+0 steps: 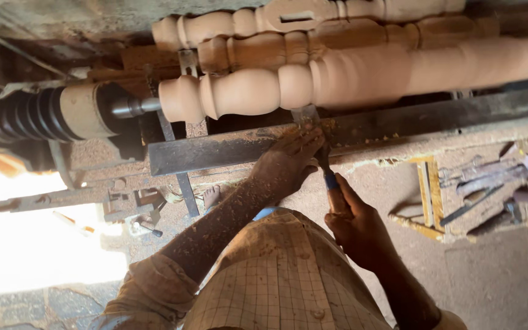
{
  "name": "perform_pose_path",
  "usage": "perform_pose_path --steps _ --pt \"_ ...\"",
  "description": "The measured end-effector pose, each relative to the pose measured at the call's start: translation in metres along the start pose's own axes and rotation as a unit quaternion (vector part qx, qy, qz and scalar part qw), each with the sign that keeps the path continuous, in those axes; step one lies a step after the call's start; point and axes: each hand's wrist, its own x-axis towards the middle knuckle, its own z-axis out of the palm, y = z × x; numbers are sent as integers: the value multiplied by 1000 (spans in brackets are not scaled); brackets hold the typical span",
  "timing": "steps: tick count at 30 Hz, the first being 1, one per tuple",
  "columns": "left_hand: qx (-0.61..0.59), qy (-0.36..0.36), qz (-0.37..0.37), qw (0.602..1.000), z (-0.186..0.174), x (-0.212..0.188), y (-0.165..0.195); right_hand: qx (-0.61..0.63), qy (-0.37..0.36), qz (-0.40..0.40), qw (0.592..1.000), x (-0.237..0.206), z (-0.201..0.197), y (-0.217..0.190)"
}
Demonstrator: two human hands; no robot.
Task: The person shapes a rotating wooden spindle on a lathe using a chisel and a file. They refine the contours and then sharpen the file on a grinding wheel before continuing to carve grooves into the wood.
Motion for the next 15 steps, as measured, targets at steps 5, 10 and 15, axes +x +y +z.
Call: perform_pose_path --steps 5,10,15 --pt "-32 17 24 999 -13 -4 -8 21 28 43 998 -9 22 -18" --pt "-51 41 66 996 -23 -10 -22 -5 82 30 996 -15 45 -37" --pt "-68 4 76 995 -30 -15 -36 5 82 113 990 -22 69 -55"
